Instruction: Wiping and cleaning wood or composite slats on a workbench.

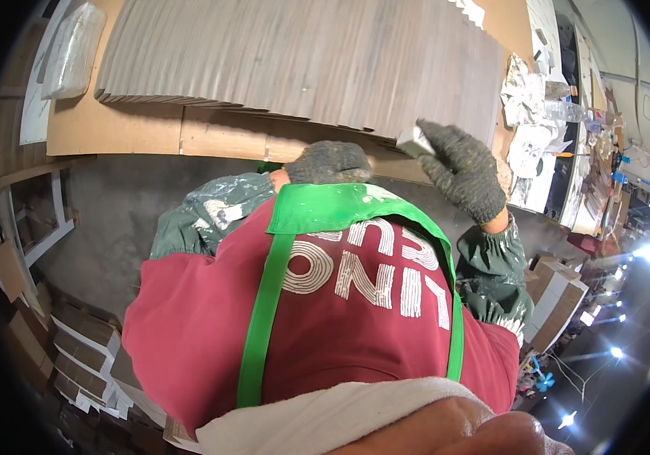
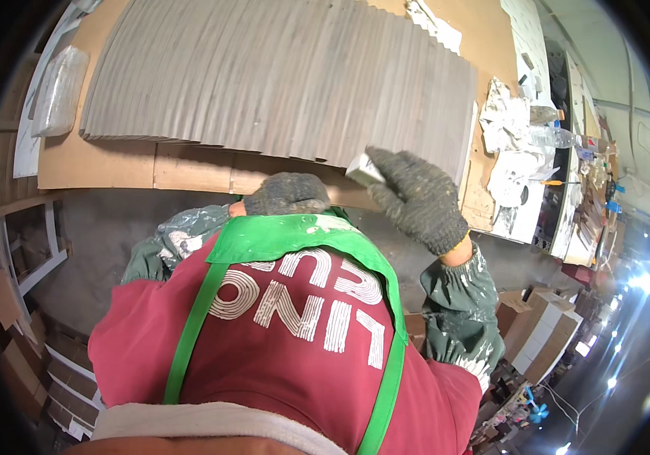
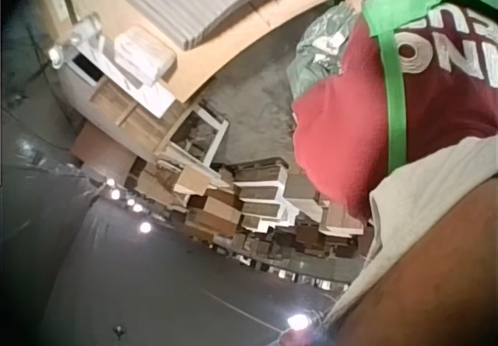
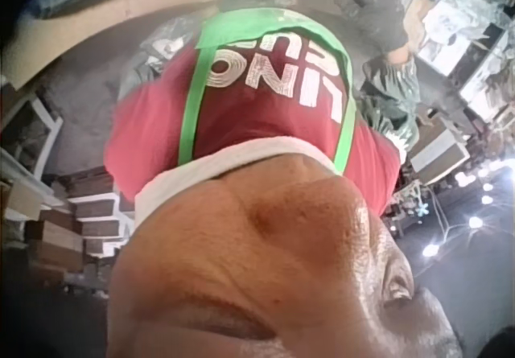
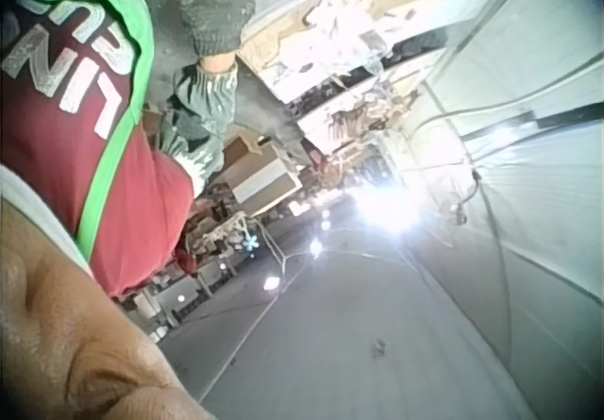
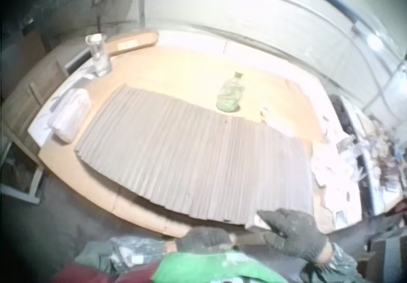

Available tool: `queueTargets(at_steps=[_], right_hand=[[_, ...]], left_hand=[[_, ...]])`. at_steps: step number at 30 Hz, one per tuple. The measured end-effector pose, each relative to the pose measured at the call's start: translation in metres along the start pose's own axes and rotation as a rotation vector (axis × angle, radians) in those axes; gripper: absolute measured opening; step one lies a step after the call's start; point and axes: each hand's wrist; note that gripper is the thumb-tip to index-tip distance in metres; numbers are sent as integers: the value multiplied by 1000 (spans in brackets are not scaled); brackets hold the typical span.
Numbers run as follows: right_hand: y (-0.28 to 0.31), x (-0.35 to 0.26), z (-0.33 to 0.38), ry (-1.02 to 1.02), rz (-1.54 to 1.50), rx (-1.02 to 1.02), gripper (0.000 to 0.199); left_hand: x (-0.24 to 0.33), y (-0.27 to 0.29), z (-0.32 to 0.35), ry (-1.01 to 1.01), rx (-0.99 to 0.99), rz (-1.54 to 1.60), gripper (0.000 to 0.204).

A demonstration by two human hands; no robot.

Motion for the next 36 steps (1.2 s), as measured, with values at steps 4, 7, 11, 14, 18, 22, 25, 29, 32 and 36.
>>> queueTargets(at_steps=[4, 7, 11, 14, 18, 22, 25, 29, 32, 36], right_hand=[[7, 36, 34, -82, -183, 273, 44], [8, 69, 69, -55, -474, 363, 44], [17, 118, 143, -318, -1230, 510, 42], [-4, 135, 174, -415, -1680, 664, 34], [-13, 138, 194, -582, -1669, 662, 31], [1, 155, 205, -315, -1083, 570, 27], [-1, 178, 219, -506, -1564, 616, 24], [-4, 207, 233, -160, -771, 598, 27], [-1, 263, 243, -732, -837, 870, 30], [15, 353, 310, -922, 47, 949, 37]], left_hand=[[31, -31, -49, 135, -198, 328, 32], [50, -65, -79, -8, -204, 581, 42], [94, -123, -130, 151, -195, 915, 56], [117, -137, -153, 102, -135, 781, 61], [160, -153, -173, 433, -162, 1384, 59], [172, -164, -196, 516, -118, 1563, 58], [174, -177, -208, 407, -82, 1519, 54], [166, -174, -223, 415, -240, 1407, 51], [163, -173, -238, 346, -193, 942, 50], [154, -170, -249, 425, -207, 892, 47]])
Point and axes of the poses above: each hand's wrist, its own z-axis away from the middle knuckle, its own y-axis out of the back of the hand, x = y × z, and after that the axes turned 12 degrees about -z, right-handed
